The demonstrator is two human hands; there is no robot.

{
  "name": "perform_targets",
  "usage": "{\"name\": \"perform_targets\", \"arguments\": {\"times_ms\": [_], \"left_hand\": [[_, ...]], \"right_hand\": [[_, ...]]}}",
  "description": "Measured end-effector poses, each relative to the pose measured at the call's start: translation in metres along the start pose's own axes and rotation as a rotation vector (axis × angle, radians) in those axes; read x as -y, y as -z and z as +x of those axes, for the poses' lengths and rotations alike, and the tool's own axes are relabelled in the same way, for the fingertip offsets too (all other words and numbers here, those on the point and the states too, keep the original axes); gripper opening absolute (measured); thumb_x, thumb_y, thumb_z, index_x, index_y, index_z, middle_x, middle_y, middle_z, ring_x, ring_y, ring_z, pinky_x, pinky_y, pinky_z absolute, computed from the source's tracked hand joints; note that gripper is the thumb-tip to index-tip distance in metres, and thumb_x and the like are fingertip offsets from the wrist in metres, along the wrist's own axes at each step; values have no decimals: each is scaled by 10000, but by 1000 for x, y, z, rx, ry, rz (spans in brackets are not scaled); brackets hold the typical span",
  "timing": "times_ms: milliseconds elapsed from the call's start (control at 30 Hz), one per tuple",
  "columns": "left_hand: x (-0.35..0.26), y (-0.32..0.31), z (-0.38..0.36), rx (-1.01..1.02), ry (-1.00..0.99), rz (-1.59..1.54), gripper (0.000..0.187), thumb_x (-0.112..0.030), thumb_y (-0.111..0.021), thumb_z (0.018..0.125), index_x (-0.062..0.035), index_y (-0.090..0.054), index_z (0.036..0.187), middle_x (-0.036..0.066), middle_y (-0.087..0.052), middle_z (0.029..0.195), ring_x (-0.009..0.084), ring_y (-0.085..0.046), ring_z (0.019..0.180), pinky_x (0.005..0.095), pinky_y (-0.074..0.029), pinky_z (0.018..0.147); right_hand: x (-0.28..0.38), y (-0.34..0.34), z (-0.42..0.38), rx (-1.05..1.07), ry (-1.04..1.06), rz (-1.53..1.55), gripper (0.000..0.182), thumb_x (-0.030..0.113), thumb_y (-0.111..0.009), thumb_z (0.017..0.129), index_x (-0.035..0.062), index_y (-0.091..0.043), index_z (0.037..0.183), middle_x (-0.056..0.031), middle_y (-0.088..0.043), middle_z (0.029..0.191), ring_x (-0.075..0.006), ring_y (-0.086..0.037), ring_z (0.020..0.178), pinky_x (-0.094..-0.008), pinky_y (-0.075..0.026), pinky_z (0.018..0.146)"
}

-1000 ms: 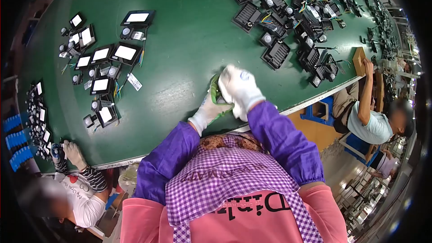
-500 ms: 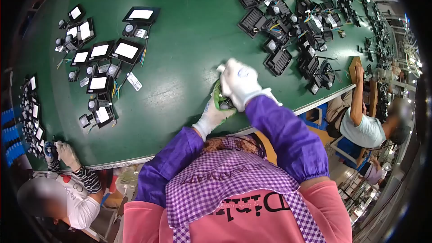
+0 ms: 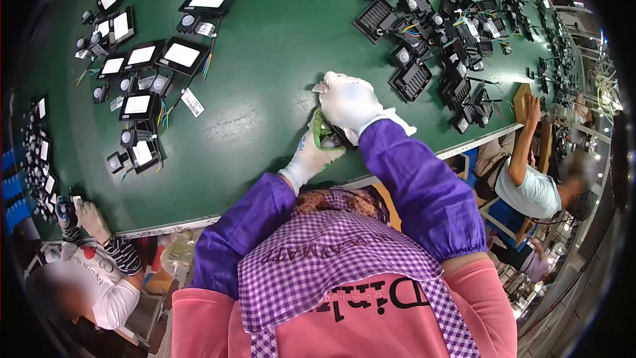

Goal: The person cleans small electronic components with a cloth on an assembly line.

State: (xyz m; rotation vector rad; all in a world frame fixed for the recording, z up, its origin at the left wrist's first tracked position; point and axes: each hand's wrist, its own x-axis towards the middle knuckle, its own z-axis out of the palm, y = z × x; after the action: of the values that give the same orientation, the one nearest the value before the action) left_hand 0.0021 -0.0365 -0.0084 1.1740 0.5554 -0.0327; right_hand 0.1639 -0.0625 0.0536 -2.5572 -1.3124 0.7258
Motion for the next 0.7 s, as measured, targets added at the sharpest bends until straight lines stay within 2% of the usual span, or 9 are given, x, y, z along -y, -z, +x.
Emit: {"name": "perform_targets", "arguments": {"times_ms": [67,100,133,267,367,433,500,567,700], "left_hand": [[-13,-1,-2,-51,-76,116,766,-34,-795,721,-33,-407,1381,94,-573,1254,183,-561,1149,331,-468,990],[24,-1,5,-127,-173,277,756,-13,-774,726,-34,-404,1385,96,-579,1234,179,-573,1116,327,-475,975],[15,0,8,-92,-146,229,762,-10,-772,726,-36,-399,1389,95,-576,1239,179,-571,1116,327,-473,977],[-9,2,-1,3,29,-31,765,7,-764,727,-33,-392,1394,86,-571,1240,164,-579,1083,308,-508,905],[6,-1,4,-77,-251,83,792,27,-751,739,-32,-363,1427,85,-580,1207,153,-592,1030,295,-535,820],[-11,5,6,-7,-11,120,853,-57,-789,715,-24,-346,1443,109,-566,1253,188,-560,1116,319,-471,947],[-7,7,3,72,107,-15,944,-95,-806,704,-33,-279,1486,115,-542,1292,198,-549,1146,328,-455,996],[7,6,7,22,-30,17,891,-10,-780,723,-48,-303,1474,88,-547,1268,172,-558,1136,313,-487,971],[-2,6,8,23,-101,-30,888,42,-775,727,-66,-309,1475,75,-538,1271,161,-559,1136,308,-507,958]], "right_hand": [[-6,-17,-18,-137,174,-94,189,222,-546,908,43,-570,964,-172,-636,915,-343,-647,870,-437,-512,772],[14,4,-29,104,211,-201,180,235,-584,887,64,-590,943,-156,-643,938,-325,-651,864,-417,-518,769],[13,-4,-34,63,202,-13,179,255,-619,855,82,-630,899,-141,-646,925,-321,-656,879,-406,-525,764],[-15,13,-10,14,-176,125,217,269,-574,896,94,-622,1014,-147,-685,912,-310,-677,874,-404,-526,809],[-16,-6,-20,-60,-33,-136,225,289,-599,890,96,-620,1003,-144,-673,866,-323,-675,872,-402,-527,808],[6,-14,-36,52,146,-55,216,277,-596,902,90,-618,1007,-151,-668,906,-328,-676,896,-397,-528,805],[4,-2,-26,141,-301,536,214,271,-590,916,79,-617,1005,-151,-672,934,-327,-675,924,-383,-526,816],[-35,4,1,-14,-210,81,224,263,-570,946,46,-608,982,-151,-681,954,-324,-675,918,-373,-523,808],[-43,27,-15,22,-279,220,388,369,-525,949,46,-594,1154,-191,-665,1155,-362,-629,1070,-393,-487,919]]}}
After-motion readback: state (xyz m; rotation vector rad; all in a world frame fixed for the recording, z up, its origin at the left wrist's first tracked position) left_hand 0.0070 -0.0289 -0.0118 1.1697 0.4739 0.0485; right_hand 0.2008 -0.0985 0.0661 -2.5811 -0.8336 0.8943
